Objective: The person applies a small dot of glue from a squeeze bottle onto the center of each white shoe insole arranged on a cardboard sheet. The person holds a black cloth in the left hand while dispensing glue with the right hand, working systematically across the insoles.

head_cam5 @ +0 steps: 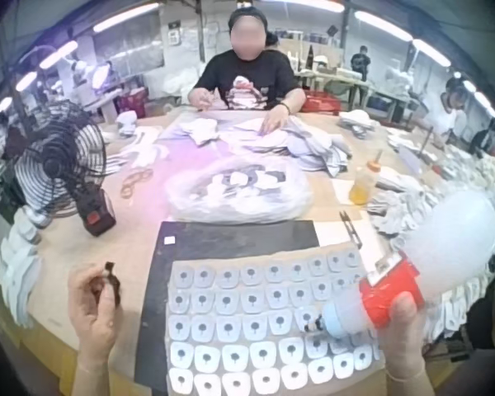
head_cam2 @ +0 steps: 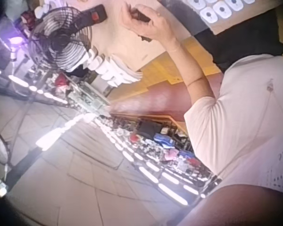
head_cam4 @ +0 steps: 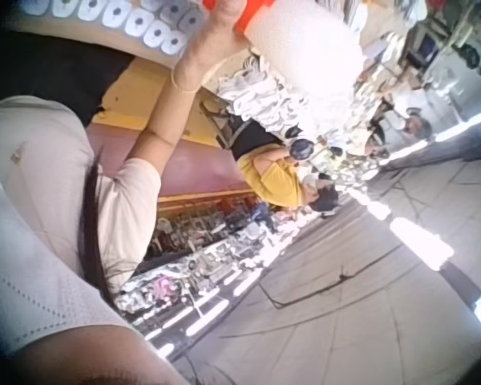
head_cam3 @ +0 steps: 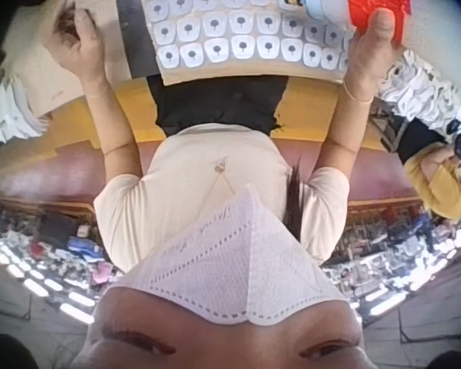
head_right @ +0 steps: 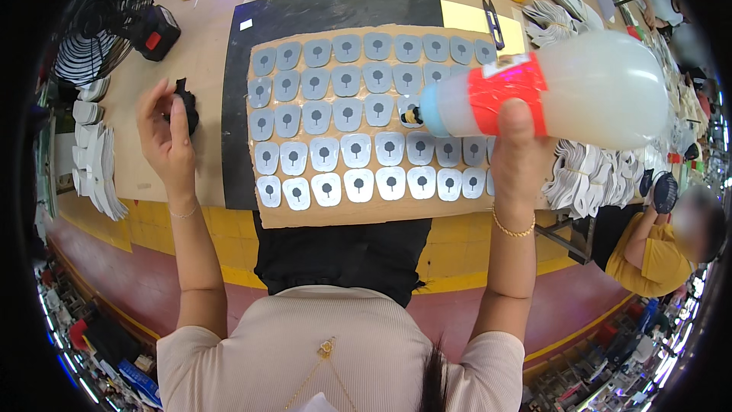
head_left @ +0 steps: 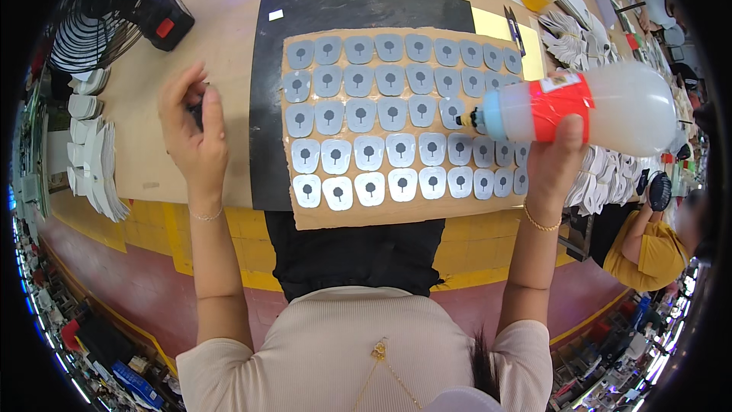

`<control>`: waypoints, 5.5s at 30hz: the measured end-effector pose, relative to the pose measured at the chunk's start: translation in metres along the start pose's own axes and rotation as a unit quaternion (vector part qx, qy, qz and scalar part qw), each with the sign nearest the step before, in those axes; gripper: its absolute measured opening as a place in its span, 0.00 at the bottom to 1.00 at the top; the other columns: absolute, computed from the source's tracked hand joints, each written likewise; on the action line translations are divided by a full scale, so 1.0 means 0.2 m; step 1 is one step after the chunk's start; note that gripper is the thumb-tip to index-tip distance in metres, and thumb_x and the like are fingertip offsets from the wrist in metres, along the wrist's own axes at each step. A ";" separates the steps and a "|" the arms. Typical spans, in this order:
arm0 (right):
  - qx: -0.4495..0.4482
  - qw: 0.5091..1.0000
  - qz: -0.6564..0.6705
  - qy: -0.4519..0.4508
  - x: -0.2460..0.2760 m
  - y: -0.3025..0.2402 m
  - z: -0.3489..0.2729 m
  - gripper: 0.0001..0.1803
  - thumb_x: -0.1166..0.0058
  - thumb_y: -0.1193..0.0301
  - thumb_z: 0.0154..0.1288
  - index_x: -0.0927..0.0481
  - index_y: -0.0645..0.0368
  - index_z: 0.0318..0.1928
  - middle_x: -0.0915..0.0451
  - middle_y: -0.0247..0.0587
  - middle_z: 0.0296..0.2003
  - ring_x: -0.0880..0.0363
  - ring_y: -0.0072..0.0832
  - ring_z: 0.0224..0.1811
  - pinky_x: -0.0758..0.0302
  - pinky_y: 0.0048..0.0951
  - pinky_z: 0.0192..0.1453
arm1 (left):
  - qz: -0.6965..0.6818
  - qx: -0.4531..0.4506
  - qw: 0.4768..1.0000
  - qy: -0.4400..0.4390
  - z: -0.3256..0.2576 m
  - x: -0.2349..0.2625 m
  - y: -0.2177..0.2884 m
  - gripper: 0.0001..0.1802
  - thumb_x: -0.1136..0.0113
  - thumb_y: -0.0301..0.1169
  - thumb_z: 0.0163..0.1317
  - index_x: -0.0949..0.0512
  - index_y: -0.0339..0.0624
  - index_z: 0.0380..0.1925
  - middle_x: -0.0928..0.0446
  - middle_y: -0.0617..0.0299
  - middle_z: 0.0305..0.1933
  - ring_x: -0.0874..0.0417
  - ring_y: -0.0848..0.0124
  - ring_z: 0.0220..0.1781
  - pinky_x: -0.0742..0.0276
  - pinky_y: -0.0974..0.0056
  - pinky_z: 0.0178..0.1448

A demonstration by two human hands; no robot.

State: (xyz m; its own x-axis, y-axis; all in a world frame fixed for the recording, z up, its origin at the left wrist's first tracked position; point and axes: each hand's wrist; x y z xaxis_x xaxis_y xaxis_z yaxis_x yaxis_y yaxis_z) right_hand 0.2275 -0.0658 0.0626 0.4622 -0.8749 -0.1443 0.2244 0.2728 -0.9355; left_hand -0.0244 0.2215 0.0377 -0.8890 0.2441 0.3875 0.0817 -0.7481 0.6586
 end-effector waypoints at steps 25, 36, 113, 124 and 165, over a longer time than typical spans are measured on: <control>0.079 0.931 -0.326 -0.141 -0.37 0.02 0.13 0.25 0.25 0.62 0.48 0.19 0.63 0.43 0.17 0.40 0.37 0.18 0.28 0.39 0.20 0.30 0.44 | 0.208 0.092 0.972 0.052 -0.32 0.25 -0.18 0.30 0.36 0.28 0.60 0.34 0.38 0.62 0.37 0.50 0.66 0.38 0.56 0.69 0.44 0.54 0.72; 0.077 0.986 -0.145 -0.004 -0.19 -0.01 0.13 0.34 0.35 0.53 0.57 0.29 0.63 0.55 0.22 0.44 0.46 0.20 0.33 0.46 0.20 0.35 0.50 | 0.161 0.127 0.976 0.079 -0.33 0.25 -0.20 0.28 0.38 0.28 0.63 0.34 0.38 0.62 0.33 0.56 0.64 0.35 0.62 0.67 0.42 0.57 0.70; 0.021 0.975 -0.217 -0.052 -0.34 0.09 0.02 0.35 0.27 0.56 0.50 0.27 0.64 0.51 0.23 0.40 0.43 0.22 0.28 0.44 0.23 0.31 0.50 | 0.098 0.140 0.980 0.097 -0.33 0.27 -0.23 0.20 0.40 0.26 0.64 0.27 0.41 0.56 0.30 0.56 0.60 0.30 0.65 0.62 0.38 0.62 0.65; 0.016 0.980 -0.191 -0.054 -0.30 0.11 0.02 0.32 0.32 0.59 0.56 0.31 0.63 0.55 0.24 0.42 0.47 0.23 0.29 0.47 0.24 0.32 0.53 | 0.104 0.143 0.980 0.095 -0.33 0.27 -0.22 0.19 0.40 0.26 0.63 0.27 0.40 0.55 0.29 0.55 0.60 0.30 0.65 0.62 0.38 0.62 0.65; 0.018 0.981 -0.169 -0.095 -0.36 0.14 -0.07 0.36 0.27 0.56 0.50 0.28 0.63 0.53 0.24 0.41 0.47 0.22 0.29 0.46 0.21 0.30 0.49 | 0.113 0.136 0.979 0.104 -0.33 0.28 -0.23 0.18 0.39 0.27 0.62 0.25 0.39 0.53 0.29 0.53 0.60 0.29 0.62 0.62 0.36 0.60 0.66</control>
State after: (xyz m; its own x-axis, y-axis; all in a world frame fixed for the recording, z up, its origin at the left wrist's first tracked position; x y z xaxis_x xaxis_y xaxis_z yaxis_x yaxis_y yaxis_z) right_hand 0.1875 -0.0007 0.0421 0.5067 -0.8287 0.2376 0.4212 -0.0026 -0.9070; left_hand -0.1073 0.2290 -0.0136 -0.9046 -0.0609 0.4219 0.3785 -0.5699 0.7293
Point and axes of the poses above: each hand's wrist, its own z-axis towards the middle knuckle, its own x-axis out of the back of the hand, y = z × x
